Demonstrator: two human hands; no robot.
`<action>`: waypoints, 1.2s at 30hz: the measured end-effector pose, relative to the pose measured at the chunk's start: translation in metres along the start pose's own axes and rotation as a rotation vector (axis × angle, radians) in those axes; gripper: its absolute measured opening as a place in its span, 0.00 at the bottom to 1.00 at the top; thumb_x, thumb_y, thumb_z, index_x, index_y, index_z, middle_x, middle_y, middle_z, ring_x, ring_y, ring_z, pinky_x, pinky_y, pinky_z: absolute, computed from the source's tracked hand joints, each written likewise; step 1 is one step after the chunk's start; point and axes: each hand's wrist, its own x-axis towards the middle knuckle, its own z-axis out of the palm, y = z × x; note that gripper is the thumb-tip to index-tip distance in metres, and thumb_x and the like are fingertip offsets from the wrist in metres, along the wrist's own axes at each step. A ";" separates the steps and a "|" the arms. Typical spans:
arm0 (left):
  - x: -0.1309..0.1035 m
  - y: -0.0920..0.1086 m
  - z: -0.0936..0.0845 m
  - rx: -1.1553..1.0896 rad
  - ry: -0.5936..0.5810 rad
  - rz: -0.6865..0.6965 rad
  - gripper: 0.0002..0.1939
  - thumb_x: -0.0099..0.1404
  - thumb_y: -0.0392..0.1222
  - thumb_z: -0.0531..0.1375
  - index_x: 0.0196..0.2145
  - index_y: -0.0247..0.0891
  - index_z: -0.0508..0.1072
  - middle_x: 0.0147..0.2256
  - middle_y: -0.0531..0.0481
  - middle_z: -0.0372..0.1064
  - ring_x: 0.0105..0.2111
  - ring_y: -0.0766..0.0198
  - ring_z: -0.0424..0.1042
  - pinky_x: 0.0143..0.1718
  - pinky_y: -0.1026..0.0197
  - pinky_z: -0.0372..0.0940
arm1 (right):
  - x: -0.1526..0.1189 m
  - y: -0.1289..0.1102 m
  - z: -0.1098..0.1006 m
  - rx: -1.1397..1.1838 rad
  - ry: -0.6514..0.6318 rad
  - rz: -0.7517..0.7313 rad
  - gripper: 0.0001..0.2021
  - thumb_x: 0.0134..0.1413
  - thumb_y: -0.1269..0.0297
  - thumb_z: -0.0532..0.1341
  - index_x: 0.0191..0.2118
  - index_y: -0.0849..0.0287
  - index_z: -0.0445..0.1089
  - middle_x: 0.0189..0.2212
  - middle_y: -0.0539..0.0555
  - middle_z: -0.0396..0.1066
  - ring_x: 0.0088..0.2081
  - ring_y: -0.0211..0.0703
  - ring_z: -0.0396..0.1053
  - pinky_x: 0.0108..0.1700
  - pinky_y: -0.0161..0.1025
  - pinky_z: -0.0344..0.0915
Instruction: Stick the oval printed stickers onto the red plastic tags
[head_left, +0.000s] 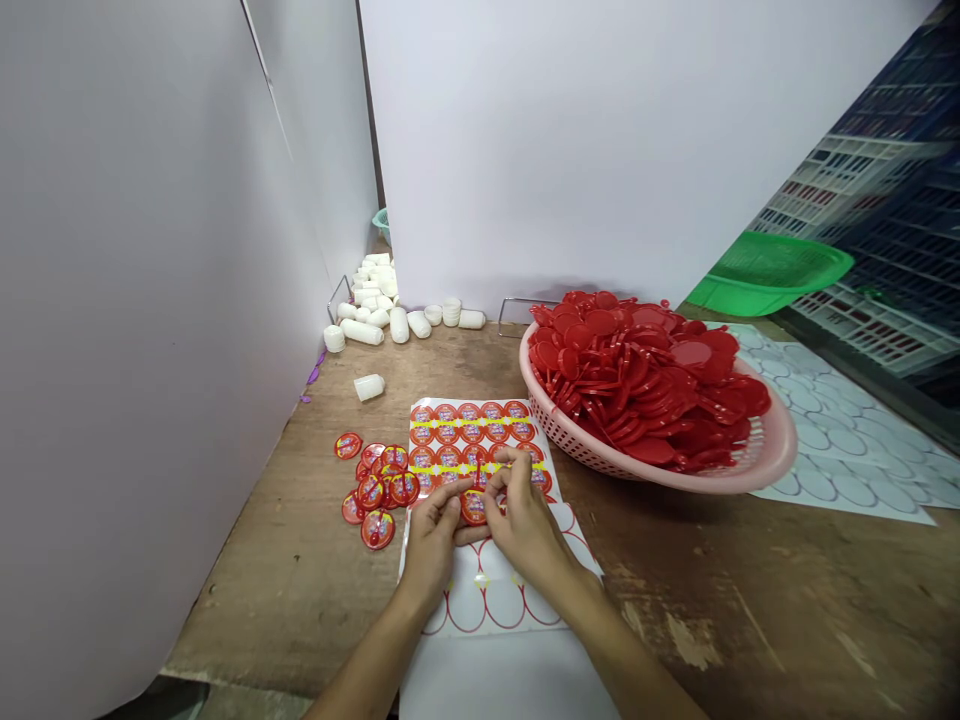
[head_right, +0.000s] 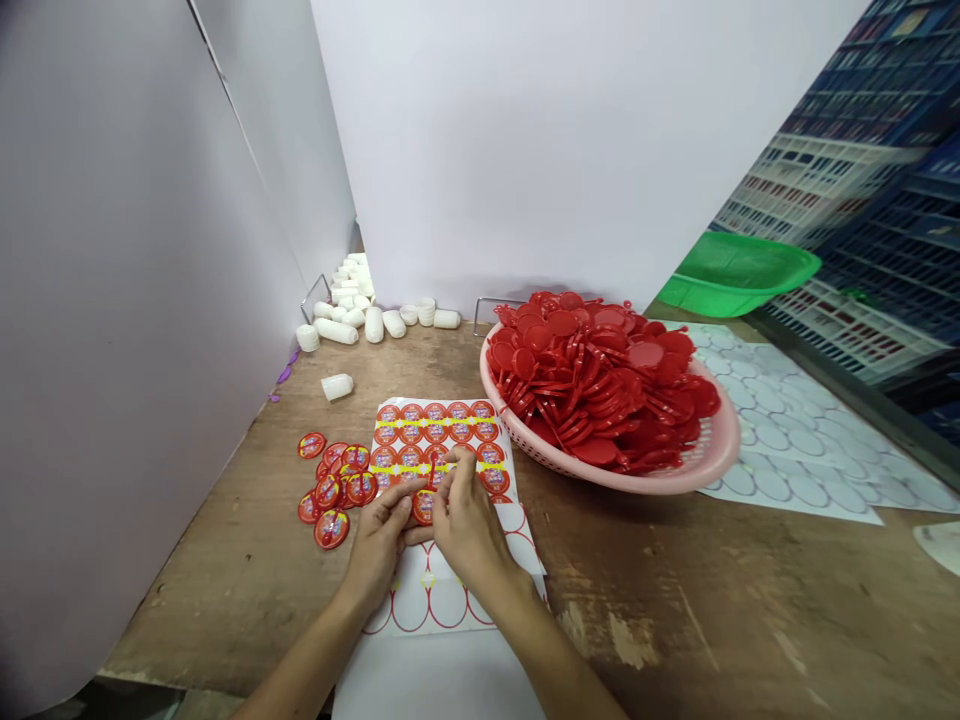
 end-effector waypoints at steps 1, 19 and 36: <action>0.000 0.000 0.000 0.004 0.000 0.000 0.19 0.57 0.48 0.65 0.42 0.34 0.76 0.42 0.42 0.76 0.33 0.56 0.79 0.36 0.54 0.76 | 0.000 0.000 0.000 -0.008 0.003 0.000 0.14 0.52 0.72 0.49 0.46 0.57 0.50 0.30 0.50 0.62 0.34 0.45 0.67 0.40 0.44 0.66; -0.005 0.004 0.008 0.010 0.065 -0.003 0.23 0.48 0.47 0.71 0.39 0.32 0.77 0.36 0.42 0.78 0.33 0.56 0.78 0.36 0.55 0.75 | 0.001 -0.004 -0.008 -0.417 -0.003 0.010 0.16 0.51 0.74 0.59 0.47 0.59 0.62 0.30 0.59 0.69 0.35 0.55 0.69 0.37 0.47 0.63; -0.004 0.007 0.003 0.037 0.037 -0.042 0.19 0.47 0.46 0.72 0.33 0.31 0.76 0.27 0.49 0.73 0.25 0.64 0.74 0.25 0.61 0.74 | -0.014 0.005 -0.008 0.427 -0.165 -0.069 0.11 0.58 0.66 0.56 0.42 0.53 0.75 0.35 0.54 0.69 0.37 0.42 0.68 0.39 0.40 0.67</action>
